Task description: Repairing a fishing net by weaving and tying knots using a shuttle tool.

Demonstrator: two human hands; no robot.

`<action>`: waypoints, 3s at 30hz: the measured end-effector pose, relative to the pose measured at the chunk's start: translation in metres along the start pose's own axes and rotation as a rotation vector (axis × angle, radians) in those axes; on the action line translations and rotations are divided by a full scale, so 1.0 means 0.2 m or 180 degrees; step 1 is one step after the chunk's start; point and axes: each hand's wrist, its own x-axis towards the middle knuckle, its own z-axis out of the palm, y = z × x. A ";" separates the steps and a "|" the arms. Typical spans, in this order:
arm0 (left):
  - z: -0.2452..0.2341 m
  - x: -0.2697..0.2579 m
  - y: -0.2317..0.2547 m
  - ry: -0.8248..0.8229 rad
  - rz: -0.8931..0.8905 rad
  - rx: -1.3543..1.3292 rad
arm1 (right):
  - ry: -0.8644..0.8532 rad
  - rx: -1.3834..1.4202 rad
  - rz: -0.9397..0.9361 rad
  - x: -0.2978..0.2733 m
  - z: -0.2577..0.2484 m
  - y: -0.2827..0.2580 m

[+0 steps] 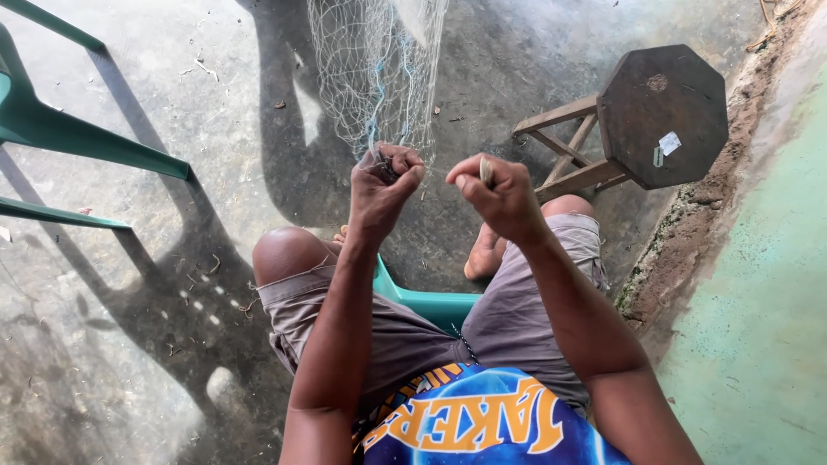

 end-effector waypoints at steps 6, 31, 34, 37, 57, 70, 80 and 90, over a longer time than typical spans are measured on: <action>-0.03 -0.01 0.03 -0.0272 0.0190 -0.0276 | -0.0008 0.0823 0.0373 0.09 -0.07 -0.02; -0.01 0.02 0.01 0.0139 0.0290 -0.0511 | -0.0568 0.1445 0.0435 0.19 0.03 -0.16; -0.02 0.03 -0.01 0.0101 0.0300 -0.0646 | -0.0443 0.1603 0.0508 0.19 0.01 -0.12; -0.03 0.03 -0.06 0.0105 0.0282 -0.0876 | -0.0300 0.1553 0.0497 0.19 0.01 -0.01; -0.02 0.00 -0.03 -0.0186 -0.0334 -0.1796 | 0.0268 0.3539 0.1720 -0.07 0.33 0.59; -0.07 -0.01 -0.03 -0.0399 -0.0551 -0.1495 | 0.1329 0.1688 0.1509 -0.11 -0.18 1.02; -0.03 0.07 0.08 -0.0179 -0.0511 -0.1109 | 0.2298 -0.2367 0.1677 -0.43 -1.21 1.53; 0.02 0.17 -0.04 -0.0265 -0.0548 -0.1175 | 0.2013 -0.3507 0.1327 -0.40 -1.31 1.57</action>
